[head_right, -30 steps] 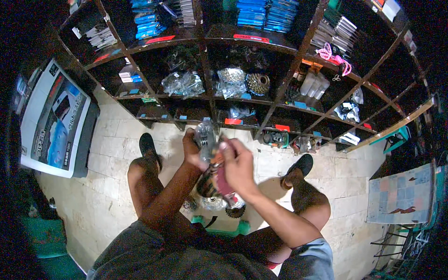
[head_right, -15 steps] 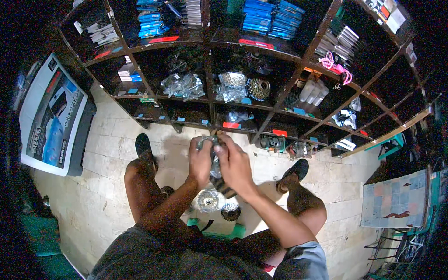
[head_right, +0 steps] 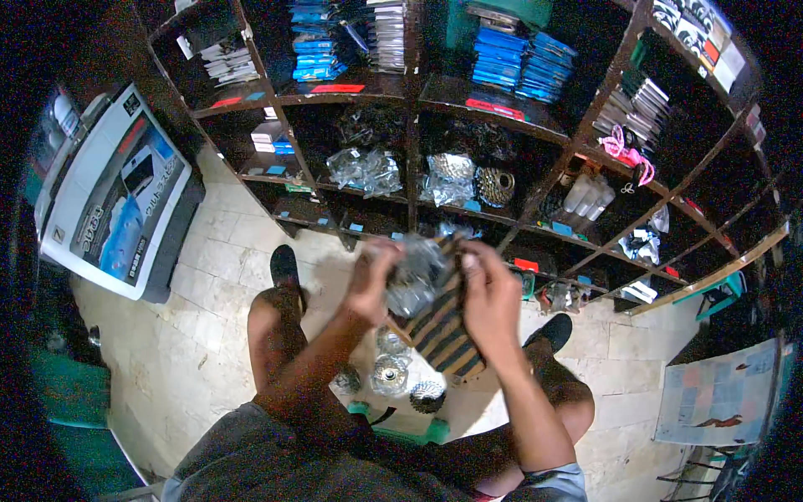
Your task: Cleaning and assembling bicycle freewheel gears using a cloth and small brush.
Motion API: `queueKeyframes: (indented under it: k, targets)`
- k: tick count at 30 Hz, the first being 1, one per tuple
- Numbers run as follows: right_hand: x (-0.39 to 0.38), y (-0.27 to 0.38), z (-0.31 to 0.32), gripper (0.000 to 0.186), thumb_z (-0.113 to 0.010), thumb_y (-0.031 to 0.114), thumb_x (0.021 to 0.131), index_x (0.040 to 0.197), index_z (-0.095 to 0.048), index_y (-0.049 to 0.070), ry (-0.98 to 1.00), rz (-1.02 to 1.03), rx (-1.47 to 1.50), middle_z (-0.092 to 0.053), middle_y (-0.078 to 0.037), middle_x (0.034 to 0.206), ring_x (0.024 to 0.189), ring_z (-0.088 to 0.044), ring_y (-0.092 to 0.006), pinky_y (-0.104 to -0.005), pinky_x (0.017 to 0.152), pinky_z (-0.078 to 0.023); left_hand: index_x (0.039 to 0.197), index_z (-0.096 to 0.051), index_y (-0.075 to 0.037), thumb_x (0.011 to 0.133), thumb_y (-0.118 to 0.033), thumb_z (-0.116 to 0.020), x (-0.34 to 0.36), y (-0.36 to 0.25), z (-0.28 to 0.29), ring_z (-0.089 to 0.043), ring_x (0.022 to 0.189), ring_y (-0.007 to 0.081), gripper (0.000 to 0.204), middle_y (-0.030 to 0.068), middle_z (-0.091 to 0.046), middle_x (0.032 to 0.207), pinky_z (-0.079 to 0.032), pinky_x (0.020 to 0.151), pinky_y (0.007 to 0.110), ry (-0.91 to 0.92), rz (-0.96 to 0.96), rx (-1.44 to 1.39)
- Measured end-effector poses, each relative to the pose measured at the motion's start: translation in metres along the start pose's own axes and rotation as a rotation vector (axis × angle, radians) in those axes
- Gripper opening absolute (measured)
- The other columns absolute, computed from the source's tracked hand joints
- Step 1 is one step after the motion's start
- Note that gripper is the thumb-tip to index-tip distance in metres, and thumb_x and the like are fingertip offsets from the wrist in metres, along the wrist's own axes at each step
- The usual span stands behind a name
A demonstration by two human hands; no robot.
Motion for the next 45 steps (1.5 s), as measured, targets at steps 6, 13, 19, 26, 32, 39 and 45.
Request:
queueKeyframes:
  k: [6,13,19,26,32,39,45]
  targets:
    - [0.017,-0.002,0.059,0.019,-0.059,0.005,0.103,0.118,-0.069,-0.001,-0.122,-0.069,0.205,-0.068,-0.003,0.094,0.084,-0.057,-0.0076,-0.0238,0.077,-0.047,0.116,-0.063,0.000,0.089,-0.028,-0.074,0.092,-0.082,0.077,-0.065,0.095,0.0254,0.040,0.0155,-0.067,0.107,-0.054,0.087,0.041,-0.394,-0.021,-0.081]
    - [0.002,-0.003,0.041,0.019,-0.070,0.008,0.096,0.112,-0.070,-0.001,-0.082,-0.051,0.049,-0.059,-0.003,0.070,0.065,-0.047,-0.0071,-0.0258,0.058,-0.042,0.137,-0.056,-0.007,0.075,-0.038,-0.081,0.212,-0.176,0.057,-0.067,0.110,0.0468,0.074,0.0288,-0.066,0.123,-0.055,0.097,0.050,-0.394,-0.475,1.431]
    - [0.007,-0.005,0.033,0.021,-0.072,0.012,0.093,0.113,-0.072,0.004,-0.049,-0.062,0.100,-0.051,-0.002,0.065,0.061,-0.044,-0.0086,-0.0283,0.056,-0.039,0.142,-0.054,-0.015,0.086,-0.038,-0.067,0.311,-0.135,0.069,-0.051,0.134,0.0436,0.062,0.0227,-0.058,0.142,-0.041,0.113,0.052,-0.037,-0.888,1.779]
    - [0.007,-0.005,0.025,0.018,-0.071,0.009,0.095,0.111,-0.071,-0.001,-0.011,-0.073,0.089,-0.054,0.001,0.069,0.063,-0.043,-0.0057,-0.0245,0.056,-0.037,0.114,-0.072,-0.009,0.091,-0.034,-0.058,0.362,-0.065,0.164,-0.067,0.116,0.0382,0.036,0.0174,-0.073,0.119,-0.053,0.096,0.049,0.659,-0.076,1.964]
    - [0.006,-0.002,0.027,0.017,-0.072,0.009,0.095,0.110,-0.072,0.002,-0.009,-0.072,0.014,-0.056,0.002,0.069,0.064,-0.042,-0.0043,-0.0240,0.056,-0.035,0.117,-0.068,0.001,0.091,-0.031,-0.061,0.250,-0.140,0.058,-0.067,0.115,0.0374,0.042,0.0277,-0.068,0.123,-0.051,0.096,0.050,0.006,-0.328,2.058]
    - [0.008,0.003,0.050,0.018,-0.068,0.010,0.099,0.112,-0.071,-0.002,-0.115,-0.083,0.156,-0.065,0.003,0.086,0.075,-0.053,-0.0049,-0.0217,0.067,-0.043,0.112,-0.060,0.004,0.082,-0.004,-0.062,0.043,-0.041,0.093,-0.056,0.102,0.0409,0.031,0.0226,-0.056,0.109,-0.044,0.095,0.048,-0.623,-0.889,1.077]
    - [0.008,-0.009,0.057,0.019,-0.070,0.010,0.097,0.112,-0.070,-0.001,-0.089,-0.142,0.082,-0.066,0.000,0.086,0.076,-0.054,-0.0043,-0.0207,0.070,-0.045,0.134,-0.056,0.003,0.083,-0.042,-0.076,-0.084,0.255,0.165,-0.062,0.117,0.0393,0.072,0.0265,-0.068,0.118,-0.047,0.102,0.050,-0.322,0.416,1.217]
Point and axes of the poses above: each hand's wrist, its own x-axis towards the middle knuckle, its own z-axis out of the back of the hand, y = z × x, the point moved 10 cm from there along x, towards the middle knuckle
